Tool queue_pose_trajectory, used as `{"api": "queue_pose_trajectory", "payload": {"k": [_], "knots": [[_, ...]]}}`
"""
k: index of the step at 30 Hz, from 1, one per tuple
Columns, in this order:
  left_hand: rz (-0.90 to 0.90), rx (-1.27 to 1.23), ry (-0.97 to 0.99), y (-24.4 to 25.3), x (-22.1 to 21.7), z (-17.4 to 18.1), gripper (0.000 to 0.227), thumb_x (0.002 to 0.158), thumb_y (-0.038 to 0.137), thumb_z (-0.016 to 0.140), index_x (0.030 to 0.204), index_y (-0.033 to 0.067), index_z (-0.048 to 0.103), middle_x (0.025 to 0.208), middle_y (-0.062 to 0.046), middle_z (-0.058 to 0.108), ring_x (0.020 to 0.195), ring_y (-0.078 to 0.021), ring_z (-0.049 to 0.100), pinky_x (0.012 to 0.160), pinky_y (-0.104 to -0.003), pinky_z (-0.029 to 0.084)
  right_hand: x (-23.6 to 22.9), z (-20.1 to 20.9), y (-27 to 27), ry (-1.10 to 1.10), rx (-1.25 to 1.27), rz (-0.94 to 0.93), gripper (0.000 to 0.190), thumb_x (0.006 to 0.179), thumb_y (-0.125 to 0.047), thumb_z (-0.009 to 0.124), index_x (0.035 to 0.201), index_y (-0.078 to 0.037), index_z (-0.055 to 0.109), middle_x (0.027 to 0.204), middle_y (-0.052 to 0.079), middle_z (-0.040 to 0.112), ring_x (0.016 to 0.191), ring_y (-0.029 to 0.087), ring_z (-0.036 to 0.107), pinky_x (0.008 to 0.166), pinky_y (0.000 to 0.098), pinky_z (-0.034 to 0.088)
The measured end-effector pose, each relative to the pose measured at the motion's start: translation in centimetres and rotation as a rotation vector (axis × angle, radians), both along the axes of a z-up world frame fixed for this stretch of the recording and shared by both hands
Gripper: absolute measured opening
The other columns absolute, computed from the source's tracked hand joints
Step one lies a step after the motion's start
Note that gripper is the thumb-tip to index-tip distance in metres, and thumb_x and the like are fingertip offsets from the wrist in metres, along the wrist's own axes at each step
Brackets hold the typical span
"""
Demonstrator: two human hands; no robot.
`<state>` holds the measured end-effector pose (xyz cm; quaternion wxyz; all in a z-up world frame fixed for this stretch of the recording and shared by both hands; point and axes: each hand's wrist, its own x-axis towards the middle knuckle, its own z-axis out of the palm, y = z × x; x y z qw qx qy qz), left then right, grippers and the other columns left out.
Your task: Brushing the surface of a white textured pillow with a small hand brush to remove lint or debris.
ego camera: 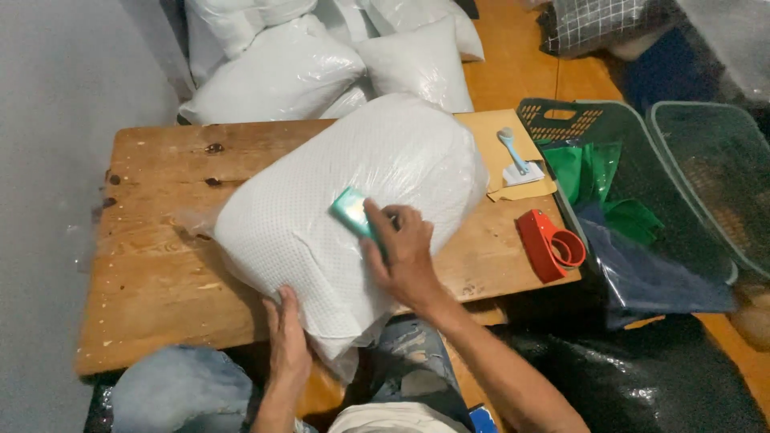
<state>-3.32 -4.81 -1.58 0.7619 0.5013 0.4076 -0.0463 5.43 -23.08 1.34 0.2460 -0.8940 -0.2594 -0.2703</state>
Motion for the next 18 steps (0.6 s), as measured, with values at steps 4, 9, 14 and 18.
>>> {"api": "queue_pose_trajectory", "payload": {"k": [4,9,14,18], "knots": [[0.074,-0.261,-0.124,0.8,0.7,-0.1,0.096,0.084,0.073,0.015,0.158,0.0186,0.043,0.157,-0.008,0.052,0.143,-0.0259,0.05,0.118,-0.042,0.039,-5.0,1.5,2.8,0.056,-0.112,0.344,0.061,0.1,-0.016,0.06,0.155,-0.01,0.034,0.12,0.026,0.053,0.102,0.036,0.052,0.079,0.0472,0.03],[-0.037,0.012,-0.055,2.5,1.8,-3.4,0.091,0.09,0.07,0.021,0.165,0.0222,0.004,0.174,0.002,0.005,0.16,-0.0162,0.013,0.129,-0.038,0.011,-1.9,2.6,2.0,0.003,-0.115,0.333,0.058,0.105,-0.024,0.058,0.159,-0.015,0.035,0.117,0.017,0.052,0.102,0.03,0.05,0.082,0.0452,0.03],[-0.061,0.096,-0.416,3.9,3.0,-2.4,0.107,0.064,0.053,0.066,0.155,0.0149,0.026,0.159,-0.008,0.041,0.141,-0.0236,0.044,0.118,-0.042,0.035,9.1,3.5,-1.2,0.121,0.051,-0.263,0.059,0.102,-0.029,0.058,0.155,-0.013,0.039,0.116,0.018,0.048,0.107,0.036,0.049,0.084,0.0518,0.037],[-0.125,0.143,-0.45,4.6,3.3,-2.5,0.136,0.039,0.041,0.086,0.157,0.0159,0.024,0.156,-0.011,0.045,0.139,-0.0274,0.046,0.115,-0.042,0.038,10.0,1.7,1.6,0.149,-0.085,-0.262,0.058,0.092,-0.03,0.06,0.146,-0.011,0.048,0.107,0.022,0.052,0.1,0.042,0.053,0.067,0.0591,0.039]]}}
